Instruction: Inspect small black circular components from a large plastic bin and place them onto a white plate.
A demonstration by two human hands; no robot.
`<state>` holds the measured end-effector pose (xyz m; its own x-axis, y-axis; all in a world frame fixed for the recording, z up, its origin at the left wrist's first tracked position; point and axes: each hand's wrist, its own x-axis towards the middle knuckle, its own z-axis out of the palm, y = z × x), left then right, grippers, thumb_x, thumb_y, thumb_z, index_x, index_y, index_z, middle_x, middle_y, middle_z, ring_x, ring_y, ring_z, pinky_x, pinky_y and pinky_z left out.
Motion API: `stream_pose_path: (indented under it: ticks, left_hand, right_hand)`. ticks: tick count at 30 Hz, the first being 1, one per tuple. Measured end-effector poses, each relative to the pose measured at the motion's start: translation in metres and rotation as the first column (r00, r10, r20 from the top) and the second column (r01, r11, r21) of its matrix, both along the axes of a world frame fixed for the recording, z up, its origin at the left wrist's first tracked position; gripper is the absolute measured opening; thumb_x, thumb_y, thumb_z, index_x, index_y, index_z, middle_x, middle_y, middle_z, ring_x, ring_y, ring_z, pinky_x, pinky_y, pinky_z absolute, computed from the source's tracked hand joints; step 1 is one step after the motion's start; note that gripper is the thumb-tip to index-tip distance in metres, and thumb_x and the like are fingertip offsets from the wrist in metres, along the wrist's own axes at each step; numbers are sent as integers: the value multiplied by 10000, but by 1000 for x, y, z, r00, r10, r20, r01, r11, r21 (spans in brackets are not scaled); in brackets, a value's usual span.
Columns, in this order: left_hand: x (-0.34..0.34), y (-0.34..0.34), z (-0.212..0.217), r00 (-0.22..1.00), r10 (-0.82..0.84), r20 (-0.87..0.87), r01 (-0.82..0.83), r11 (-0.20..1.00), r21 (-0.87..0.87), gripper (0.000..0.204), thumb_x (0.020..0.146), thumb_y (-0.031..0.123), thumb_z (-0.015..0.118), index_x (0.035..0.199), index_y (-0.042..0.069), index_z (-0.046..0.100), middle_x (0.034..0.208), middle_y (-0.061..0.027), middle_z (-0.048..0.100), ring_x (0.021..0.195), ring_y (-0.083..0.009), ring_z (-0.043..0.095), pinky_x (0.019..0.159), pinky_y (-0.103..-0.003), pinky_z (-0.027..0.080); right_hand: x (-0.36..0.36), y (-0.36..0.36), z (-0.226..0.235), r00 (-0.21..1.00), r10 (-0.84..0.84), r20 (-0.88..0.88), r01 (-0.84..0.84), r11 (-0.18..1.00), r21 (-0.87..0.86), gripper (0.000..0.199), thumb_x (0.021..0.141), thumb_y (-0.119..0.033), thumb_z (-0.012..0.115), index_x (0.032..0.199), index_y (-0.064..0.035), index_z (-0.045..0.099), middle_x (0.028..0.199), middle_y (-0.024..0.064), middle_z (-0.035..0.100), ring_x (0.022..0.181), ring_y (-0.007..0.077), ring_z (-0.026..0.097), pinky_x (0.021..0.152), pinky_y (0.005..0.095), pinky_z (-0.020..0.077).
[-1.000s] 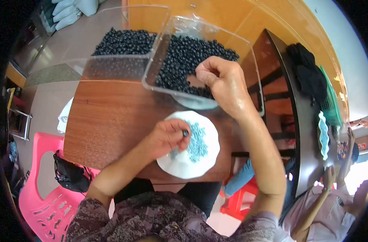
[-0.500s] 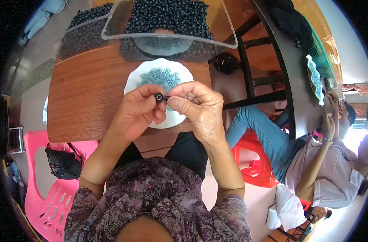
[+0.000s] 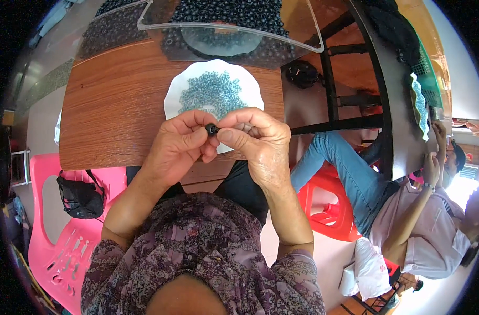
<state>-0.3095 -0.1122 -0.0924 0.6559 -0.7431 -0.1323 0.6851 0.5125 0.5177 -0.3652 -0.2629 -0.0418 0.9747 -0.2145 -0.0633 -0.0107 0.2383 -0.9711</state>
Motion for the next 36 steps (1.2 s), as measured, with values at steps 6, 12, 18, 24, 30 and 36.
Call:
stream_pose_path:
  ticks: [6,12,18,24,30,36]
  left_hand:
    - [-3,2,4,995,39,88,-49,992,114,235,845,105,600,1041,-16,551,845,-71,603,674,-135,571,591,-243,449]
    - [-7,4,3,975,87,205,-123,979,165,195,835,79,609,996,-23,565,836,-61,606,660,-114,556,593,-221,447]
    - [-10,3,7,964,87,252,-142,968,208,169,836,67,605,977,-22,576,810,-48,608,660,-92,544,601,-204,440]
    - [-8,2,3,969,76,235,-125,971,203,171,838,79,610,970,-26,584,798,-44,602,653,-90,537,592,-204,440]
    - [-10,5,2,969,28,247,-90,966,241,178,823,70,627,958,-40,594,804,-72,615,626,-101,546,558,-211,445]
    - [-15,5,5,986,15,168,-58,966,252,197,811,56,637,960,-64,589,797,-99,618,607,-113,553,513,-217,445]
  right_hand:
    - [-1,-1,-7,999,4,-38,-7,996,-85,146,734,86,649,866,32,618,797,74,635,687,103,598,614,199,480]
    - [-4,-1,-10,999,22,-35,-24,998,-54,143,727,85,656,855,35,615,791,79,635,670,102,595,591,198,474]
    - [-7,-3,-10,996,40,-86,-40,999,-1,171,715,102,648,869,48,597,815,99,631,692,128,609,641,218,501]
    - [-1,-2,-16,994,75,-75,-72,996,46,261,740,100,634,988,30,595,771,39,602,668,77,571,577,188,462]
    - [-4,-6,-15,969,211,-128,-198,974,106,367,711,96,623,1074,57,584,817,74,615,706,111,594,617,209,494]
    - [-7,-7,-12,964,186,-188,-195,980,-29,316,682,78,625,998,95,621,833,130,645,659,137,608,548,196,476]
